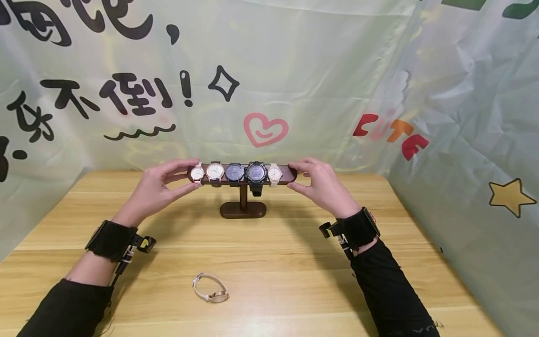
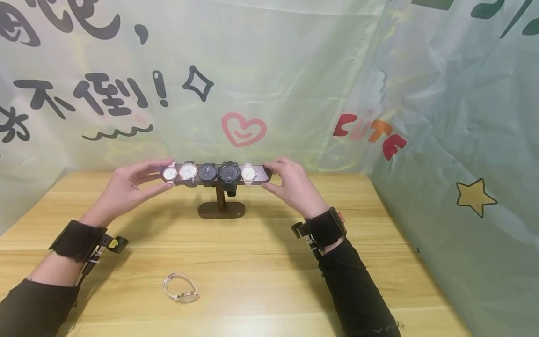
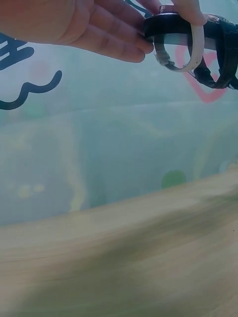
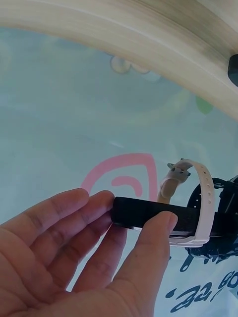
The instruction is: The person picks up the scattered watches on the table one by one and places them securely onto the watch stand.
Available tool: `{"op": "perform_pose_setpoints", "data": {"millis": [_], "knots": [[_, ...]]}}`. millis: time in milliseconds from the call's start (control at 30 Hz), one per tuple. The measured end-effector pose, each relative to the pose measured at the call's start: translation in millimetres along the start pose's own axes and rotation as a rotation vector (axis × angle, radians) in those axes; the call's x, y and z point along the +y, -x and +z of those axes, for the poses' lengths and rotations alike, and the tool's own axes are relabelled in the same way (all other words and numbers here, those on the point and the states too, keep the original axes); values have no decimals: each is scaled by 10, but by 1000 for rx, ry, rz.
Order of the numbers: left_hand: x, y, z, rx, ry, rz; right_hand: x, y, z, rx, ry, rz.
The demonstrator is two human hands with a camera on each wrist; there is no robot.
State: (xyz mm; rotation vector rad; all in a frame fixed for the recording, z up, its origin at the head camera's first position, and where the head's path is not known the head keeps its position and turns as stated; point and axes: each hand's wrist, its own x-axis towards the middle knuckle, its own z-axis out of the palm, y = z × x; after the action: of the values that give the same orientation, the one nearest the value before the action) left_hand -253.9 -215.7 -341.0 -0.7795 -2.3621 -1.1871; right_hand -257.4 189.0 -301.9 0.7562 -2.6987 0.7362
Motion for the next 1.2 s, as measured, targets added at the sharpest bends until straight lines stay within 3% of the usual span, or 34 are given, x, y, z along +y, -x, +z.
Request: {"op": "perform_pose_setpoints", "data": {"millis": [700,1200], "knots": [[62,15,-51,18,-154,71,-35,37,-85,-16,4,21],[244,3,-104,68,-231,182,-169,91,-157,-5,-3,-9]]}}
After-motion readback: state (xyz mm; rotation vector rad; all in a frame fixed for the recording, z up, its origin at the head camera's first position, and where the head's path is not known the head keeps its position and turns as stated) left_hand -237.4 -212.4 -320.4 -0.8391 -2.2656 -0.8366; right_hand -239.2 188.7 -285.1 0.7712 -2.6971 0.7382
